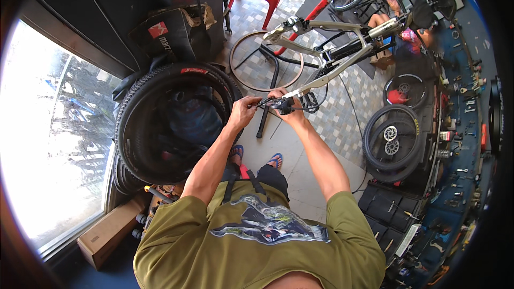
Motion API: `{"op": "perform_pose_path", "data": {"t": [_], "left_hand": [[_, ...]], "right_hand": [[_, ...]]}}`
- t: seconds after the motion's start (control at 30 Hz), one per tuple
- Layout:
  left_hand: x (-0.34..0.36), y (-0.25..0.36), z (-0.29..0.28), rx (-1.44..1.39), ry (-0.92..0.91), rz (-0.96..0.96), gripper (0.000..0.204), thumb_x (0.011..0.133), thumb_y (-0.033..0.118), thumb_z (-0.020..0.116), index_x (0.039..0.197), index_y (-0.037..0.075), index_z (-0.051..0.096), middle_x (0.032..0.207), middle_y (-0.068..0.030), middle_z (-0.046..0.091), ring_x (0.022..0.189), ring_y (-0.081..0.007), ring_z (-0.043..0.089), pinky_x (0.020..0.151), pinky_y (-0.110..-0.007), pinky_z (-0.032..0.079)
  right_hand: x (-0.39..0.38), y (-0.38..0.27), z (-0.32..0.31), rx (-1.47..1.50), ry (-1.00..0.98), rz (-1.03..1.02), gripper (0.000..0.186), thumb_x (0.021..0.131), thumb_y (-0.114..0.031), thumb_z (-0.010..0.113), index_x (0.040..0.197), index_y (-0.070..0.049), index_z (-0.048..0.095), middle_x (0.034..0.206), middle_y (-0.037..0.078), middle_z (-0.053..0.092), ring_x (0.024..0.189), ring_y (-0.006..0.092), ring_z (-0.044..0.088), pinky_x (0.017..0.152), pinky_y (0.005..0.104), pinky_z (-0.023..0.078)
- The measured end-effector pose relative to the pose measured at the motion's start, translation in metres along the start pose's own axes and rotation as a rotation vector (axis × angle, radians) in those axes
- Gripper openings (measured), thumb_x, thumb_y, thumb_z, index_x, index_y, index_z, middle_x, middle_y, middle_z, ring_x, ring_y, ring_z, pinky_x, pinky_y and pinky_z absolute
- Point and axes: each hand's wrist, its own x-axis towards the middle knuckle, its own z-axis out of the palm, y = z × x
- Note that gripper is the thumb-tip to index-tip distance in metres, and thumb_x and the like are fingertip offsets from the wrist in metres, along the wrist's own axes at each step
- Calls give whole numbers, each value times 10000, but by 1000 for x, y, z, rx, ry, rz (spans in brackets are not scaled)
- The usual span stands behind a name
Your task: The person adjusts the rear derailleur and cable tension on a bicycle mounted on a repair stand using a small tool. They then walk to a workbench, open a small packet, and handle a bottle before returning to the bike.
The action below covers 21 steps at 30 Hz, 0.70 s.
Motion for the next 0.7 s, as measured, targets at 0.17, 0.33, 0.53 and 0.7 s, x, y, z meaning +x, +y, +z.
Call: {"op": "perform_pose_path", "data": {"t": [0.17,0.33,0.53,0.7], "left_hand": [[1,0,2,-52,-6,-1,393,863,-18,692,1246,33,764,1097,-155,767,946,-240,746,861,-363,582],[2,6,-2,-76,-40,-67,285,958,39,667,1227,26,763,1110,-167,768,974,-284,764,874,-380,593],[-6,7,1,-134,57,-10,235,951,-21,689,1174,5,759,1021,-149,760,916,-251,765,837,-356,603],[-5,4,2,-164,46,-36,228,944,-43,689,1155,1,761,1046,-143,767,975,-257,764,865,-361,602]], "right_hand": [[-6,6,2,5,-40,7,217,886,-130,751,1086,-140,668,1072,68,683,986,328,713,803,459,582],[-7,11,7,63,-66,19,262,885,-78,721,1133,-137,657,1090,104,655,1014,355,704,836,462,584],[-7,9,-1,73,-108,14,460,774,-47,734,1203,-193,656,1163,52,645,991,334,737,745,456,626],[-8,15,-5,142,-111,-29,490,781,-115,766,1248,-161,624,1171,87,672,1014,338,738,760,423,628]]}}
